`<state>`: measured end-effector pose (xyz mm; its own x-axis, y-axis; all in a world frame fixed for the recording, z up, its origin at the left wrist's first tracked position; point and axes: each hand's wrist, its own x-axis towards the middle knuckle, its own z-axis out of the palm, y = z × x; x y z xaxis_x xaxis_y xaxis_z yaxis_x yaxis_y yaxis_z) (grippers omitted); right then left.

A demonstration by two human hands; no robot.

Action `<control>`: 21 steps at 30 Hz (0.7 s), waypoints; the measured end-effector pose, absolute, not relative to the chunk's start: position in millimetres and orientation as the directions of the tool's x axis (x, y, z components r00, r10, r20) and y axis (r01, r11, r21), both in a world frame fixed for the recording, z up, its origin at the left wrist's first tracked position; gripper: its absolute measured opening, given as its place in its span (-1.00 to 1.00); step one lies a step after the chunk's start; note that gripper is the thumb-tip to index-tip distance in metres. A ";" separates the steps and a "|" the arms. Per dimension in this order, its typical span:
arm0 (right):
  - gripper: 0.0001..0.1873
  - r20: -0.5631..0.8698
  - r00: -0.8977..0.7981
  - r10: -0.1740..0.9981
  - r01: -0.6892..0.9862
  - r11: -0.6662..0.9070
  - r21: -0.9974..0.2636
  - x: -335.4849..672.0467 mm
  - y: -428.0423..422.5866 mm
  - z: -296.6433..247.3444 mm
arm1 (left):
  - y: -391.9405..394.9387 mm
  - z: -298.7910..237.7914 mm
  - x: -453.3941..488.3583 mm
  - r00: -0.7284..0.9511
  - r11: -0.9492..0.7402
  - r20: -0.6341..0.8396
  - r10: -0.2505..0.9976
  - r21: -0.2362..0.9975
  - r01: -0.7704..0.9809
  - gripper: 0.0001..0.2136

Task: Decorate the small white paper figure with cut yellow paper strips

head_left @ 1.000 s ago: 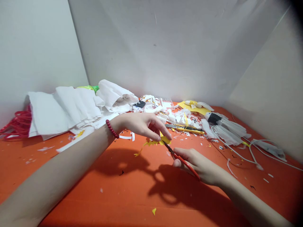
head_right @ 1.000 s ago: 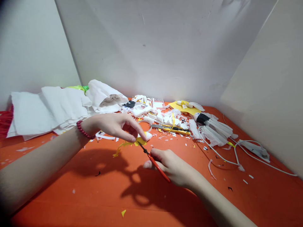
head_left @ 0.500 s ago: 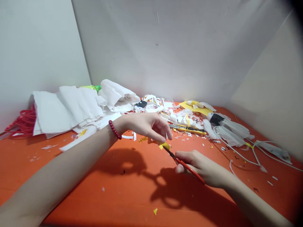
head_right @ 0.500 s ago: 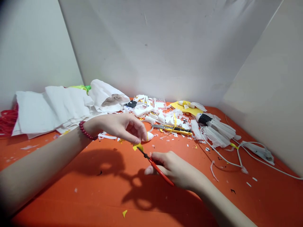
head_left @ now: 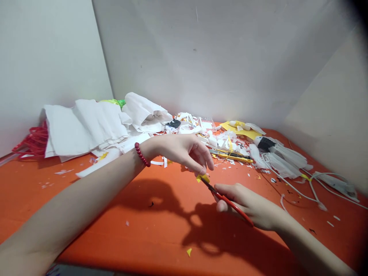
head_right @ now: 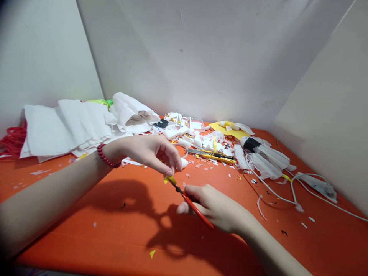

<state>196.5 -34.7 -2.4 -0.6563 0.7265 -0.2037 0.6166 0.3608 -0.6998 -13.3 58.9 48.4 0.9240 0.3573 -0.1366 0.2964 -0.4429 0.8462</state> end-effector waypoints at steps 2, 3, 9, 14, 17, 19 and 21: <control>-0.67 -0.220 -0.660 0.718 0.630 0.369 -0.684 196.3 -34.5 -1.2 | 57.6 49.4 -12.5 0.931 -0.481 -0.140 0.338 0.825 0.298 -0.74; -0.68 -0.226 -0.663 0.714 0.633 0.373 -0.678 196.2 -34.5 -0.7 | 57.1 49.8 -12.2 0.933 -0.499 -0.146 0.329 0.812 0.302 -0.74; -0.69 -0.245 -0.670 0.700 0.638 0.375 -0.673 197.9 -36.0 0.6 | 56.4 48.5 -10.6 0.949 -0.526 -0.171 0.266 0.799 0.292 -0.73; -0.65 -0.286 -0.660 0.695 0.653 0.342 -0.676 200.2 -37.4 -0.4 | 55.6 46.7 -8.7 0.950 -0.518 -0.185 0.252 0.804 0.293 -0.74; -0.64 -0.304 -0.653 0.694 0.667 0.337 -0.664 200.2 -37.9 0.0 | 54.2 46.8 -7.0 0.957 -0.506 -0.178 0.231 0.818 0.274 -0.74; -0.63 -0.307 -0.658 0.687 0.668 0.344 -0.660 199.7 -38.1 0.7 | 53.1 47.1 -5.9 0.963 -0.501 -0.170 0.209 0.827 0.255 -0.74; -0.62 -0.309 -0.660 0.685 0.669 0.348 -0.657 199.2 -38.5 1.6 | 52.4 47.3 -5.0 0.965 -0.501 -0.168 0.200 0.829 0.248 -0.74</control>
<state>199.2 -38.5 1.6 -0.6599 0.6851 -0.3086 0.6688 0.3483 -0.6568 -5.0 52.4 47.3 0.9654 0.1998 -0.1678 0.2478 -0.5009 0.8293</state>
